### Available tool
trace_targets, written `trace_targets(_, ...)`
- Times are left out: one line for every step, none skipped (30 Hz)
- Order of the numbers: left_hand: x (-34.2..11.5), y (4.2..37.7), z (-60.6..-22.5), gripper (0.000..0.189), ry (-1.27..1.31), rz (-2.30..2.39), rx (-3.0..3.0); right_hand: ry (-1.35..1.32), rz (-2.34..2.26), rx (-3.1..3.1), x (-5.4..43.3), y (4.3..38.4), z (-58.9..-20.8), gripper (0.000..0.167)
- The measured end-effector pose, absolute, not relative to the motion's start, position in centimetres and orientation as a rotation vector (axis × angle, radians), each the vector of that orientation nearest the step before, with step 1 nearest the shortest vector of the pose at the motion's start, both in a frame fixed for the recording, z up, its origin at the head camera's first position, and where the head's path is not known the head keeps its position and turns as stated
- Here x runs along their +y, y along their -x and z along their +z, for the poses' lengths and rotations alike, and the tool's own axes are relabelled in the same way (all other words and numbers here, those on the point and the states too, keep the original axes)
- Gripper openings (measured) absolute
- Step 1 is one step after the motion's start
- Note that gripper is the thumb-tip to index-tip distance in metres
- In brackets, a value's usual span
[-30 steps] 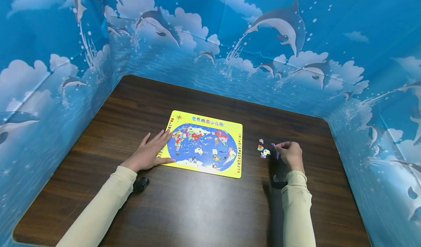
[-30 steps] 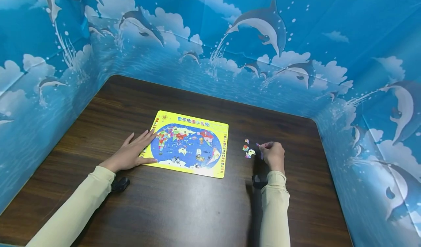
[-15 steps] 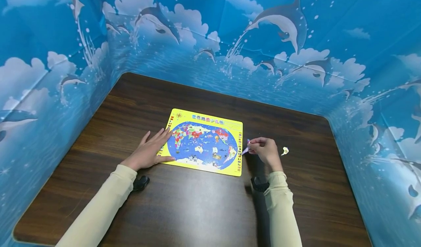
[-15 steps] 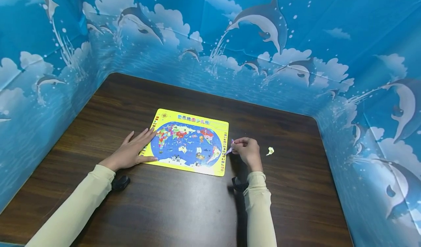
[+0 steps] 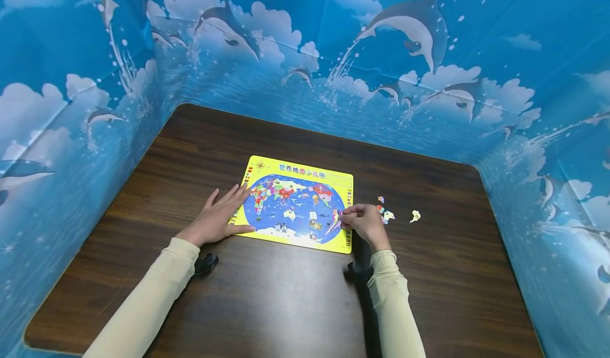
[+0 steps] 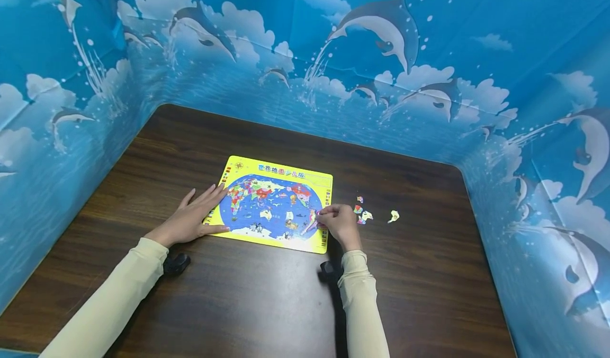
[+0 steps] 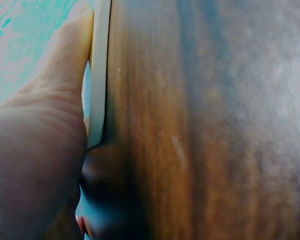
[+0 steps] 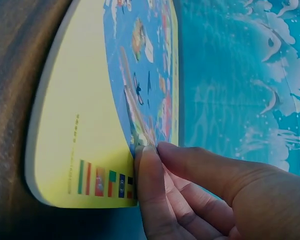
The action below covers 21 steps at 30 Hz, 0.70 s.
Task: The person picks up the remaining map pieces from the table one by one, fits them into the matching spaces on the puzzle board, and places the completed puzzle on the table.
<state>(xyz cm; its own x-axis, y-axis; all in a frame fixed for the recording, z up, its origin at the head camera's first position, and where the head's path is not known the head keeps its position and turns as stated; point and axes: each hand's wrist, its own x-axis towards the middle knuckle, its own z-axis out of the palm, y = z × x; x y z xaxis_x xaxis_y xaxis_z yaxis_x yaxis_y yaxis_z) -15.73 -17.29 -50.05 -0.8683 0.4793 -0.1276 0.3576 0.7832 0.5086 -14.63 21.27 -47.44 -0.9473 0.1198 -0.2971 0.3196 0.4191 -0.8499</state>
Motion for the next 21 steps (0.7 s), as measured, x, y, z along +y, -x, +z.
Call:
trace_targets(-17.3, 15.8, -50.0, 0.107, -0.648, 0.699, 2.727, -0.39, -1.542, 2.485, 21.2, 14.6, -47.4, 0.013)
trace_targets(-17.3, 15.8, -50.0, 0.107, -0.645, 0.695, 2.729, -0.388, -1.53, 2.494, 21.1, 14.6, -47.4, 0.013)
trace_targets(-17.3, 15.8, -50.0, 0.107, -0.642, 0.692, 2.729, -0.39, -1.517, 2.504, 21.0, 14.6, -47.3, 0.013)
trace_targets(-17.3, 15.9, -50.0, 0.107, -0.642, 0.691, 2.73, -0.392, -1.502, 2.513, 20.9, 14.5, -47.3, 0.013)
trace_targets(-17.3, 15.9, -50.0, 0.107, -0.64, 0.688, 2.73, -0.386, -1.486, 2.525, 20.8, 14.5, -47.3, 0.013)
trace_targets(-17.3, 15.9, -50.0, 0.107, -0.638, 0.684, 2.732, -0.382, -1.476, 2.532, 20.8, 14.5, -47.3, 0.013)
trace_targets(-17.3, 15.9, -50.0, 0.107, -0.637, 0.682, 2.732, -0.383, -1.464, 2.537, 20.7, 14.5, -47.2, 0.013)
trace_targets(-17.3, 15.9, -50.0, 0.107, -0.637, 0.68, 2.732, -0.384, -1.453, 2.544, 20.7, 14.5, -47.2, 0.013)
trace_targets(-17.3, 15.9, -50.0, 0.107, -0.638, 0.681, 2.73, -0.389, -1.442, 2.552, 20.6, 14.4, -47.2, 0.014)
trace_targets(-17.2, 15.9, -50.1, 0.107, -0.638, 0.679, 2.731, -0.39, -1.43, 2.561, 20.5, 14.4, -47.1, 0.014)
trace_targets(-17.2, 15.9, -50.1, 0.107, -0.637, 0.679, 2.73, -0.39, -1.414, 2.572, 20.5, 14.4, -47.1, 0.014)
trace_targets(-17.2, 15.9, -50.1, 0.107, -0.638, 0.681, 2.729, -0.394, -1.397, 2.582, 20.4, 14.3, -47.0, 0.014)
trace_targets(-17.2, 15.9, -50.0, 0.107, -0.638, 0.683, 2.728, -0.397, -1.38, 2.591, 20.3, 14.3, -46.9, 0.014)
trace_targets(-17.2, 15.9, -50.0, 0.107, -0.639, 0.685, 2.726, -0.397, -1.364, 2.6, 20.2, 14.2, -46.9, 0.014)
trace_targets(-17.2, 15.9, -50.0, 0.107, -0.636, 0.684, 2.725, -0.396, -1.34, 2.611, 20.2, 14.2, -46.9, 0.014)
trace_targets(-17.2, 15.9, -50.0, 0.107, -0.634, 0.681, 2.725, -0.396, -1.323, 2.616, 20.1, 14.2, -46.9, 0.014)
trace_targets(-17.2, 15.9, -50.0, 0.107, -0.632, 0.68, 2.723, -0.399, -1.311, 2.618, 20.1, 14.2, -46.9, 0.014)
trace_targets(-17.2, 15.9, -50.1, 0.107, -0.631, 0.678, 2.723, -0.4, -1.3, 2.62, 20.0, 14.1, -46.9, 0.014)
trace_targets(-17.3, 15.9, -50.1, 0.107, -0.629, 0.673, 2.723, -0.401, -1.291, 2.623, 19.9, 14.1, -46.9, 0.013)
trace_targets(-17.3, 15.8, -50.1, 0.107, -0.628, 0.672, 2.723, -0.402, -1.281, 2.628, 19.9, 14.0, -47.0, 0.013)
trace_targets(-17.3, 15.8, -50.1, 0.107, -0.629, 0.671, 2.723, -0.397, -1.272, 2.635, 19.8, 14.0, -47.1, 0.012)
